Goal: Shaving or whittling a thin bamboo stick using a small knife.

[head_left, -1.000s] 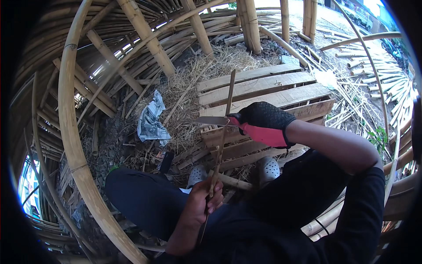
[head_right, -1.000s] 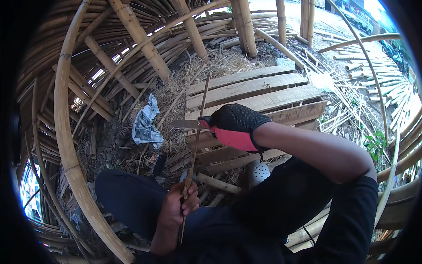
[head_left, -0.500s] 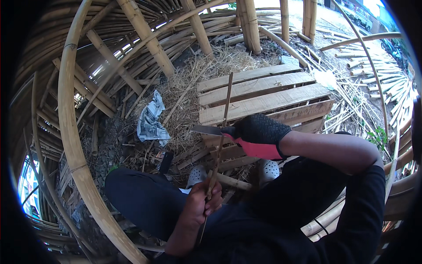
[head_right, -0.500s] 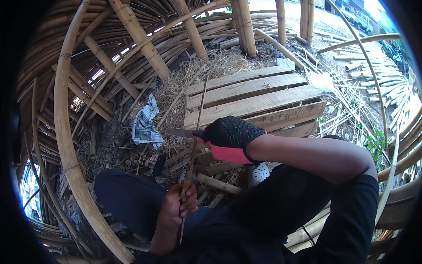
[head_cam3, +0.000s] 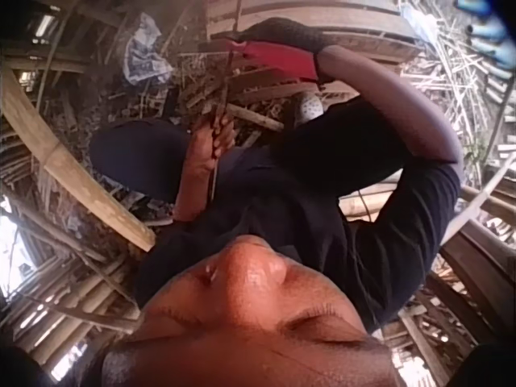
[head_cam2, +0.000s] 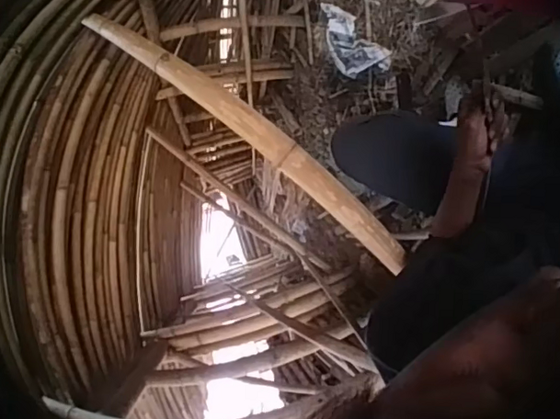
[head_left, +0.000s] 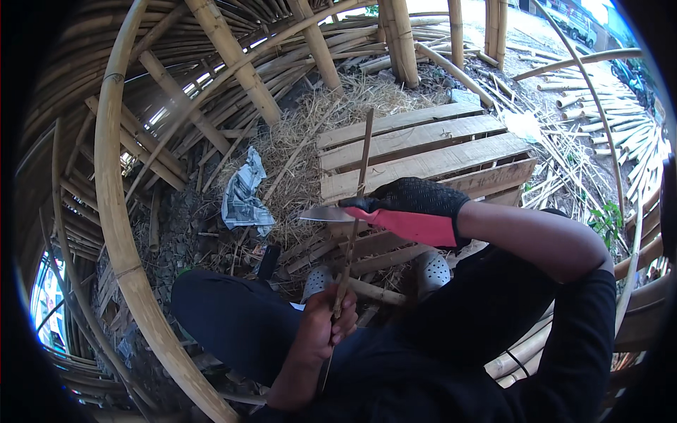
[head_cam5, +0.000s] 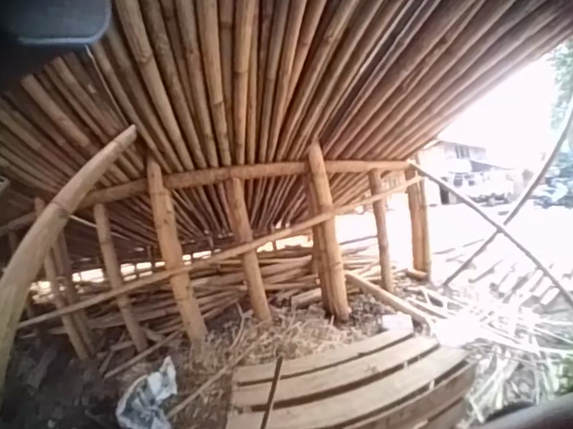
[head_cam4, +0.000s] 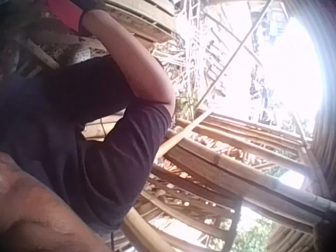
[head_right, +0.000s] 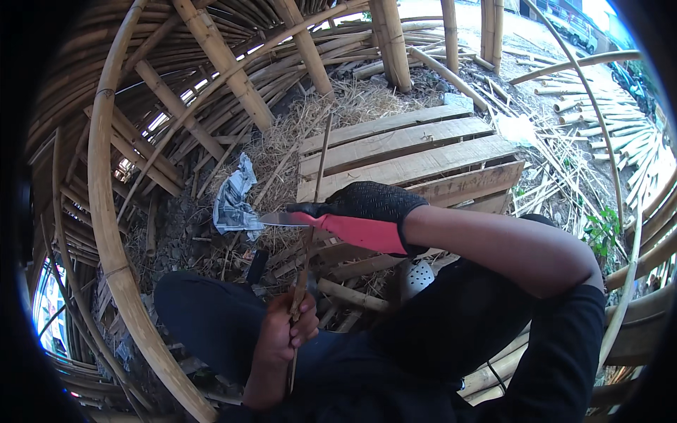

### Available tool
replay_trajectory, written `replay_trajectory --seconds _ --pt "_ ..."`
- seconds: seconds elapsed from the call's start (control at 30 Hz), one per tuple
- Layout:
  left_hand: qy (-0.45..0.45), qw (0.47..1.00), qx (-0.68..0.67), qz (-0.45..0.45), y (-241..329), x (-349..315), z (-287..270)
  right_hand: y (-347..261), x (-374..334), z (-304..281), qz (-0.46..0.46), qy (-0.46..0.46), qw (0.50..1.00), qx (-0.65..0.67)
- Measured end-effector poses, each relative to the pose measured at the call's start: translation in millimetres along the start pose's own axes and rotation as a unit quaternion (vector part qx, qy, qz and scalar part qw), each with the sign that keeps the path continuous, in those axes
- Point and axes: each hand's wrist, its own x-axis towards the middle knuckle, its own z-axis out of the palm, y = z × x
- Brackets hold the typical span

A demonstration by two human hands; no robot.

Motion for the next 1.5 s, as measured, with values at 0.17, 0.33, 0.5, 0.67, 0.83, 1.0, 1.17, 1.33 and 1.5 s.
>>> replay_trajectory --seconds 0.17,0.33,0.5,0.67,0.83,1.0,1.17,1.33,1.5 --pt "0.011 0.997 0.067 0.041 -4.9 -1.8 3.2 -48.0 3.2 -17.4 0.196 -0.05 0.979 -0.019" --pt "0.01 0.997 0.068 0.033 -5.4 -1.7 3.8 -10.6 4.2 17.5 0.059 0.019 0.998 -0.009" --pt "0.014 0.998 0.063 0.025 -7.6 0.7 0.9 -28.6 19.9 7.7 0.358 -0.072 0.804 0.47" --pt "0.004 0.998 0.053 0.032 -8.7 1.0 -0.8 -15.8 12.4 19.8 0.264 -0.027 0.87 0.416" --pt "0.018 0.998 0.053 0.023 -5.5 -2.1 2.3 -35.9 1.4 12.2 0.157 -0.008 0.982 -0.108" --pt "0.005 0.998 0.051 0.02 -6.2 -4.1 0.7 -40.6 -2.3 9.9 0.073 -0.015 0.994 -0.082" --pt "-0.012 0.999 0.043 0.019 -7.4 -1.1 2.2 10.7 16.1 75.2 -0.085 0.183 0.979 -0.021" --pt "0.025 0.997 0.074 0.02 -8.8 -1.9 -1.3 -5.4 26.4 43.1 0.097 0.0 0.94 0.328" --pt "0.029 0.996 0.08 0.03 -9.8 -0.2 -1.8 -9.0 24.2 47.9 0.221 -0.122 0.8 0.544"
